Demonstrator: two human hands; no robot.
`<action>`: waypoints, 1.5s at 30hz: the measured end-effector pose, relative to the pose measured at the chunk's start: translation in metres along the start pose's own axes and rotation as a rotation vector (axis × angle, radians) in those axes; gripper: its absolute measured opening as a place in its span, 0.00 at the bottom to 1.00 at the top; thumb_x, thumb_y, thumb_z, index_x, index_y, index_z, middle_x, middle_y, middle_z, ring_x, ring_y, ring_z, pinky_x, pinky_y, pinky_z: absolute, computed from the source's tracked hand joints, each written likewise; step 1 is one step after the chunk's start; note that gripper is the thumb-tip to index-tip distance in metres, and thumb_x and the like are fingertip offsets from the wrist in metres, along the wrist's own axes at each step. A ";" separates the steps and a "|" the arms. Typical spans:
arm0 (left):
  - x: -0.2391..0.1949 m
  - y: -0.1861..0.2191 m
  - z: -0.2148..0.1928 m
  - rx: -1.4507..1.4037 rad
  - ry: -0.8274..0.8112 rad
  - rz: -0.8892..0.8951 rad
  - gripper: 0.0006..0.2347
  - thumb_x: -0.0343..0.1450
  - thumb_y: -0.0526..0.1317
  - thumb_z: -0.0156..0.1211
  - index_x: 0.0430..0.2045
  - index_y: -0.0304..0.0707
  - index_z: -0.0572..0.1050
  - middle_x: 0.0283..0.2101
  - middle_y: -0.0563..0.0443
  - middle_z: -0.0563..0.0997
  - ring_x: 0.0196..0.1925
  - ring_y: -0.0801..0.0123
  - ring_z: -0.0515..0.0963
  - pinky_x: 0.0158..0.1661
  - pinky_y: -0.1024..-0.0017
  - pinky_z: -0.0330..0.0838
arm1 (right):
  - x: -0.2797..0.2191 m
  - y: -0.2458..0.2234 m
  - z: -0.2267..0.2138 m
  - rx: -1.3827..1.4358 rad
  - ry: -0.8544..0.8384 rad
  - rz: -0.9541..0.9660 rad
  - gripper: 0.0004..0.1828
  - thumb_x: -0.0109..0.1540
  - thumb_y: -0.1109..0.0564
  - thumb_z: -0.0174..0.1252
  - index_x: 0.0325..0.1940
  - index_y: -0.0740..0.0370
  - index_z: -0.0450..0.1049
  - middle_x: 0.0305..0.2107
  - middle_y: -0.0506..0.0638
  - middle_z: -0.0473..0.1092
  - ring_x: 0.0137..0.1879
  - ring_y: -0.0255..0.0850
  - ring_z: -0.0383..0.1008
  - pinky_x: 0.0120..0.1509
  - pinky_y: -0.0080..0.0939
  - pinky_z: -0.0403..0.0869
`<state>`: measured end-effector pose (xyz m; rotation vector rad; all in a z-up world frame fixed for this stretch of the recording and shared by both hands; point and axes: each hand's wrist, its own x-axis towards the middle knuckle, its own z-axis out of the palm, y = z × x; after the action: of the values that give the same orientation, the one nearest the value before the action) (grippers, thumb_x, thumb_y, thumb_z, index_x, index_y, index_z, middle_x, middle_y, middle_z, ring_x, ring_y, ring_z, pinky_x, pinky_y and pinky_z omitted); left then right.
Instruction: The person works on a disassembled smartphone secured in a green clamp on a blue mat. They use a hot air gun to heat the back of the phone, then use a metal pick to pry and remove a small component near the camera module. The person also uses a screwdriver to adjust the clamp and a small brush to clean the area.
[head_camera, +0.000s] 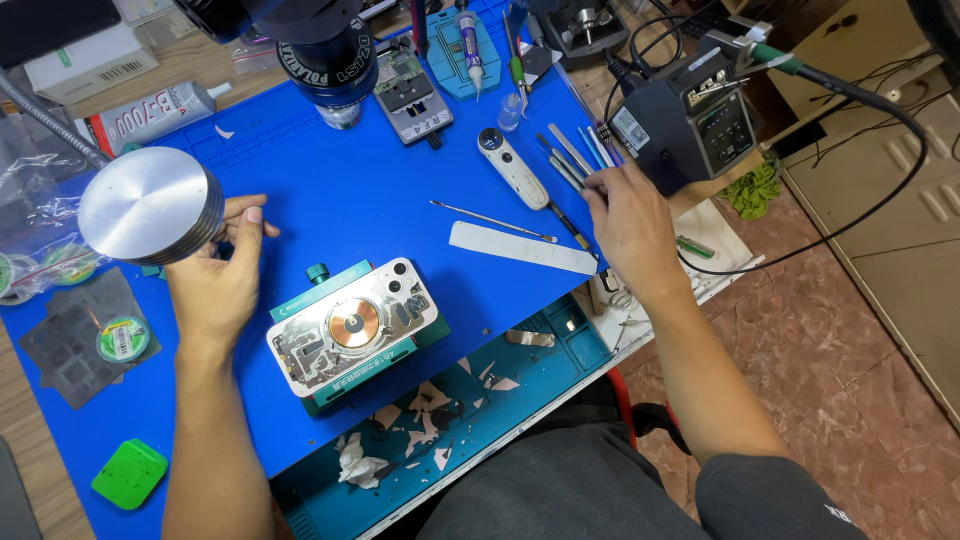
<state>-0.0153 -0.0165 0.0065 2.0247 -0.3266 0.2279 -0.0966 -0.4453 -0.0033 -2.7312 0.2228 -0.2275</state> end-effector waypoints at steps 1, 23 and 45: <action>0.000 0.000 0.000 0.000 -0.005 0.000 0.08 0.84 0.33 0.54 0.52 0.30 0.79 0.39 0.46 0.82 0.41 0.72 0.77 0.49 0.73 0.70 | 0.002 0.001 -0.001 0.002 -0.035 0.038 0.10 0.71 0.56 0.58 0.51 0.64 0.77 0.47 0.59 0.72 0.51 0.54 0.76 0.55 0.58 0.74; 0.003 0.020 -0.006 -0.221 -0.211 0.093 0.06 0.78 0.36 0.60 0.44 0.35 0.80 0.44 0.46 0.85 0.45 0.69 0.83 0.52 0.70 0.78 | -0.043 -0.091 -0.063 0.338 -0.042 -0.350 0.20 0.74 0.67 0.49 0.71 0.74 0.68 0.40 0.60 0.75 0.44 0.46 0.78 0.52 0.45 0.79; -0.005 0.042 -0.007 -0.202 -0.452 0.076 0.07 0.76 0.40 0.59 0.42 0.40 0.82 0.45 0.53 0.87 0.49 0.71 0.85 0.51 0.73 0.76 | -0.090 -0.132 -0.017 -0.342 -0.142 -0.636 0.35 0.63 0.63 0.62 0.74 0.41 0.70 0.34 0.42 0.66 0.28 0.38 0.68 0.16 0.41 0.66</action>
<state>-0.0336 -0.0281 0.0429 1.8493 -0.6813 -0.2158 -0.1718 -0.3143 0.0527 -3.0548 -0.7183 -0.1743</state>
